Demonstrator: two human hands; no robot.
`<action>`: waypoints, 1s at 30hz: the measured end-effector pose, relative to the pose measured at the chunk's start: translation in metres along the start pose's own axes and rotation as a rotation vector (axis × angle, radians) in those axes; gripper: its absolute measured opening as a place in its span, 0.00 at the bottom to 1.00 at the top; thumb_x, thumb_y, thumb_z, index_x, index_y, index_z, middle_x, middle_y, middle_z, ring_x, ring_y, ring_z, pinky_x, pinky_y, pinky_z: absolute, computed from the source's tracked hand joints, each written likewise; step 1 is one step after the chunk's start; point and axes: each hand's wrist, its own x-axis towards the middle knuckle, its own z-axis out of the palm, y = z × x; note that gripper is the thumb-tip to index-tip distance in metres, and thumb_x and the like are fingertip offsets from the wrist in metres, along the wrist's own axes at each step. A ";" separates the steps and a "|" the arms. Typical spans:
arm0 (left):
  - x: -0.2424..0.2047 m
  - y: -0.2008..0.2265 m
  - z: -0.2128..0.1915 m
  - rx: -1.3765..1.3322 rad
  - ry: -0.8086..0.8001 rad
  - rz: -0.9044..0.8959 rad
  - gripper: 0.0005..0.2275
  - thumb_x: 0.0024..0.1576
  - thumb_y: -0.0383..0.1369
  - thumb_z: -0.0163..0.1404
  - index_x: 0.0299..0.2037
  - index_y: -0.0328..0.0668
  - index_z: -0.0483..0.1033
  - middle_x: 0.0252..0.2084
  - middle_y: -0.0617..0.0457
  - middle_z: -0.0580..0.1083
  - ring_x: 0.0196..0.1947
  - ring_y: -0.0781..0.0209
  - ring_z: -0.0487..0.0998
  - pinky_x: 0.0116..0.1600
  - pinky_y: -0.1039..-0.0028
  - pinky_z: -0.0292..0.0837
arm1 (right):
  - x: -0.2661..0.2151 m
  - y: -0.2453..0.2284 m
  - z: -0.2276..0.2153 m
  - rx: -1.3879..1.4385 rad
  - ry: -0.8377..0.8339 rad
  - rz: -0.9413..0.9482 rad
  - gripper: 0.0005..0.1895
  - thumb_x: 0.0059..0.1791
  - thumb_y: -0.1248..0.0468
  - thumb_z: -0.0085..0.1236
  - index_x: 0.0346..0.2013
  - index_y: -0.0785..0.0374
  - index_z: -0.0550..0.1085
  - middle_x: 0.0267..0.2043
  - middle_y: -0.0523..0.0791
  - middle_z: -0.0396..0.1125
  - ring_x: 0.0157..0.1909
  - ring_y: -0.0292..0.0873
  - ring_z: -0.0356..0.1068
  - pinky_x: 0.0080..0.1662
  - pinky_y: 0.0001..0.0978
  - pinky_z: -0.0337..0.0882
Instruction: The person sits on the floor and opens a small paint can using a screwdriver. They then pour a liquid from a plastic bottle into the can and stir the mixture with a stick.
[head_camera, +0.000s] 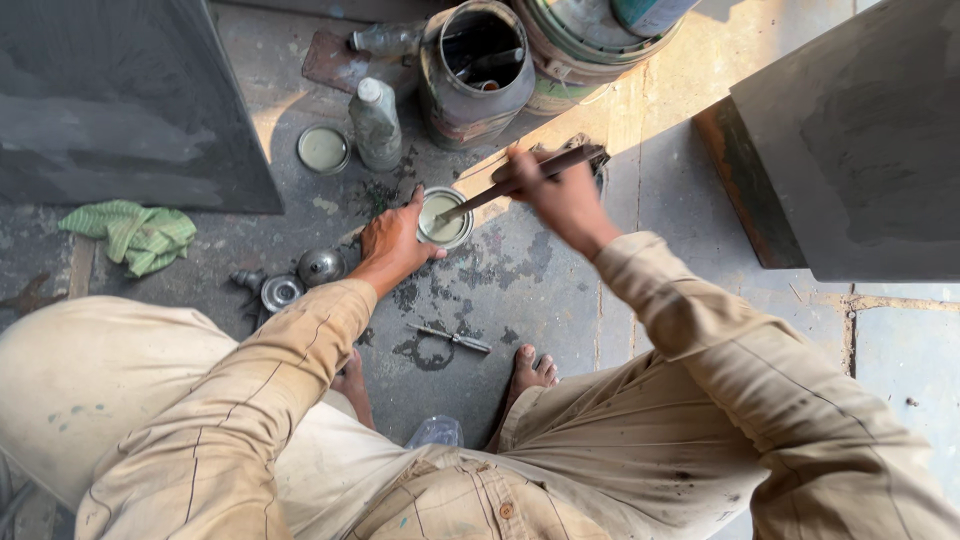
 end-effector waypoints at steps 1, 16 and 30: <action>0.001 0.000 0.000 0.002 -0.003 -0.003 0.50 0.42 0.46 0.70 0.75 0.51 0.52 0.48 0.38 0.78 0.51 0.40 0.79 0.52 0.54 0.75 | 0.002 0.005 0.007 -0.025 -0.021 -0.025 0.23 0.57 0.51 0.48 0.48 0.69 0.78 0.44 0.49 0.79 0.43 0.40 0.79 0.47 0.31 0.81; -0.001 -0.001 0.000 -0.024 0.005 0.021 0.50 0.41 0.45 0.69 0.74 0.47 0.53 0.45 0.39 0.79 0.48 0.41 0.81 0.49 0.56 0.76 | 0.016 -0.005 0.044 -0.531 -0.166 -0.299 0.27 0.56 0.46 0.52 0.29 0.67 0.78 0.21 0.54 0.68 0.23 0.56 0.66 0.31 0.46 0.66; 0.002 0.002 -0.002 0.031 -0.048 -0.061 0.50 0.42 0.48 0.69 0.75 0.60 0.52 0.49 0.42 0.79 0.52 0.42 0.80 0.52 0.55 0.75 | 0.018 0.037 0.043 0.186 -0.042 0.016 0.30 0.54 0.43 0.51 0.33 0.71 0.80 0.29 0.47 0.75 0.32 0.38 0.76 0.39 0.32 0.77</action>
